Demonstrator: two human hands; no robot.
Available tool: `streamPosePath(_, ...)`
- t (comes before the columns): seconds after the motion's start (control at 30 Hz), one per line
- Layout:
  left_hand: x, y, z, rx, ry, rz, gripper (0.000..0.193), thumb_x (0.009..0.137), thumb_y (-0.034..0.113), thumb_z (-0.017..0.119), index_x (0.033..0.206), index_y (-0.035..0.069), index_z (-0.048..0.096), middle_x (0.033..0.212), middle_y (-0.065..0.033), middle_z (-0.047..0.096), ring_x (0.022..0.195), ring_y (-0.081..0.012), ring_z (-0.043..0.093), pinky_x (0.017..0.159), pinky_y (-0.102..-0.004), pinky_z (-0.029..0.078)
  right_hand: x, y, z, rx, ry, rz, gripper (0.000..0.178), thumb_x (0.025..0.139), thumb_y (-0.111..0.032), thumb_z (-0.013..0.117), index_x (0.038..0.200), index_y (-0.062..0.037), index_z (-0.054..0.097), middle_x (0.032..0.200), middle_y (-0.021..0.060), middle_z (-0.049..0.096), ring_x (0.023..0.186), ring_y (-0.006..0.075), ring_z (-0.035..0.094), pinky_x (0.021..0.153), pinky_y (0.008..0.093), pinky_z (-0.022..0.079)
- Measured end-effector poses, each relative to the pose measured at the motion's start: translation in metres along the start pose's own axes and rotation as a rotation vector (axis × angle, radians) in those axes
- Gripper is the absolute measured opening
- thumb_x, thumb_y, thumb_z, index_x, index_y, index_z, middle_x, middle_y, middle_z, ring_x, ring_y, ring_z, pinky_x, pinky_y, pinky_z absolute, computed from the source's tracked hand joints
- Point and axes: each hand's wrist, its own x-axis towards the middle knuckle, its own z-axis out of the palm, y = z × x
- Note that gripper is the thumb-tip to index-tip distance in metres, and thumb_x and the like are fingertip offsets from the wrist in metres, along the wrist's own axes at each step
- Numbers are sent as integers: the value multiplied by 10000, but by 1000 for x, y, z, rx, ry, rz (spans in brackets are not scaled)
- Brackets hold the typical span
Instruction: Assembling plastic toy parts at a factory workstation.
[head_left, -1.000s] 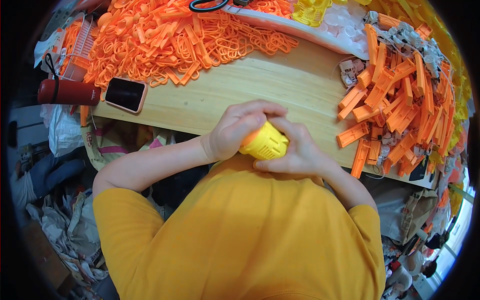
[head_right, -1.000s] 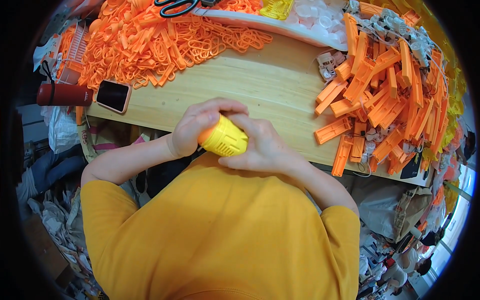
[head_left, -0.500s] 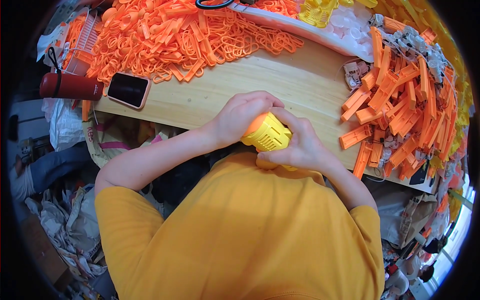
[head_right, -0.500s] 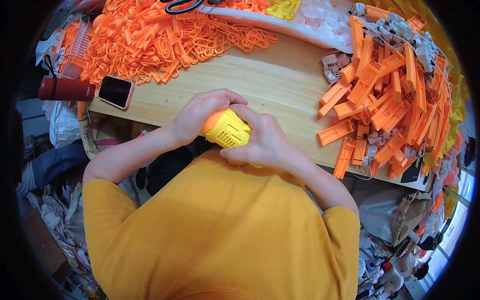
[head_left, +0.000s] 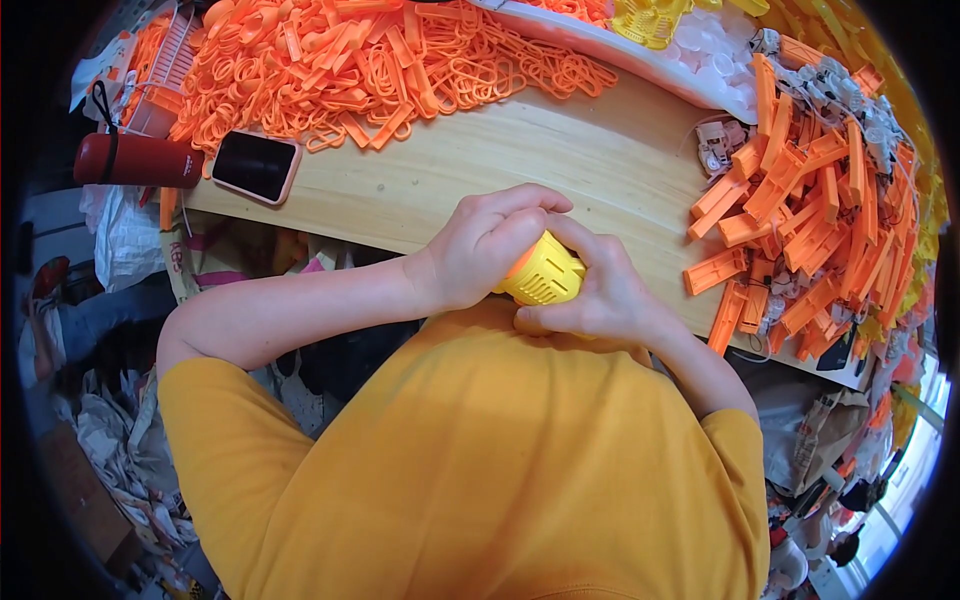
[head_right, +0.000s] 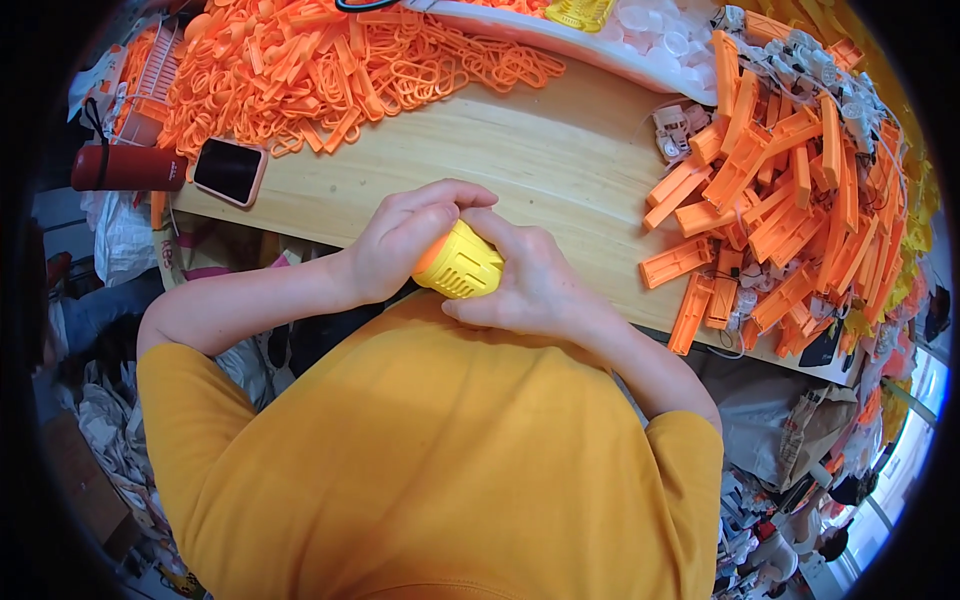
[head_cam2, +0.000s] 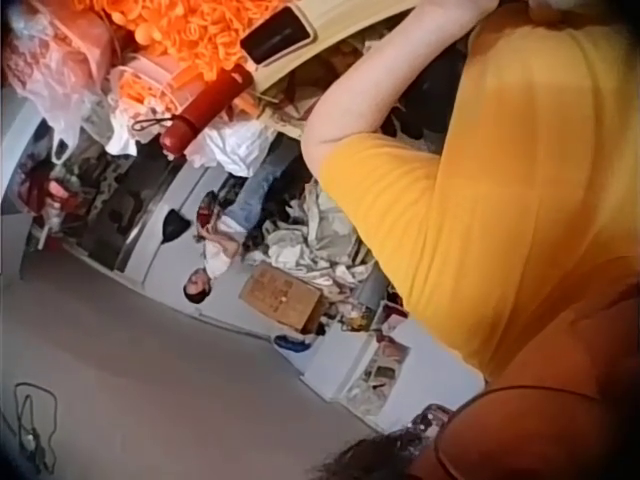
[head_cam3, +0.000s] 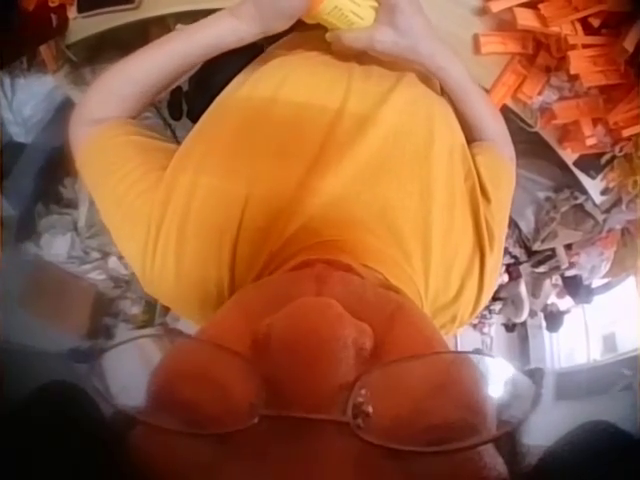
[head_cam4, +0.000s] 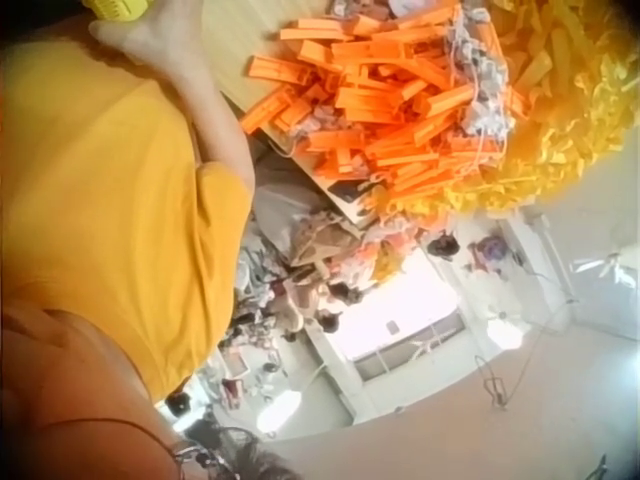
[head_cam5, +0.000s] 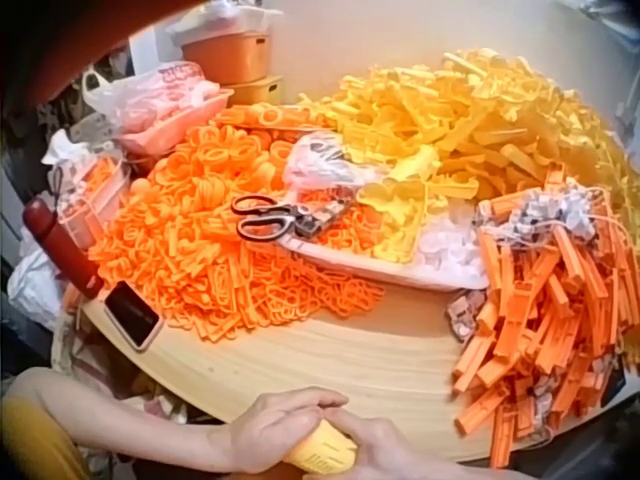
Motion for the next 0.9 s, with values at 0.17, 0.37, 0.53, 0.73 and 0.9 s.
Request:
streamPosePath(0.17,-1,-11,-7,-55,-110,83,463,931,245,385,1252,-49,542,1182,-152,604,1106,-209,567,977,-342,439,3,5,-3,-19,-51,-21,688,609,-197,852,1204,-1,566,983,117,671,900,209,648,816,328,507)
streamPosePath(0.37,0,-17,-4,-116,-153,194,552,907,345,427,1293,-39,519,1215,-168,595,1135,-224,565,992,-351,434,4,10,-3,-44,-75,-79,661,611,-205,861,1167,9,576,998,134,664,911,221,646,821,335,506)
streamPosePath(0.53,-5,-17,2,-125,-146,220,544,900,329,442,1302,-29,514,1223,-162,587,1137,-222,559,996,-348,429,1,19,3,-68,-59,-188,621,620,-187,862,1139,4,580,1000,144,658,901,233,646,809,341,508)
streamPosePath(0.73,-4,-24,10,-332,-195,149,547,893,299,445,1336,-20,478,1247,-148,566,1155,-208,539,1004,-345,421,-4,16,5,-123,-29,-195,633,634,-179,852,1166,1,560,997,149,654,914,249,654,804,351,514)
streamPosePath(0.9,34,-15,-6,-262,-86,164,542,949,363,450,1326,-26,473,1262,-154,552,1156,-210,535,996,-343,418,14,6,-11,-78,87,-134,663,678,-172,814,1241,8,513,1031,120,649,943,221,658,831,351,534)
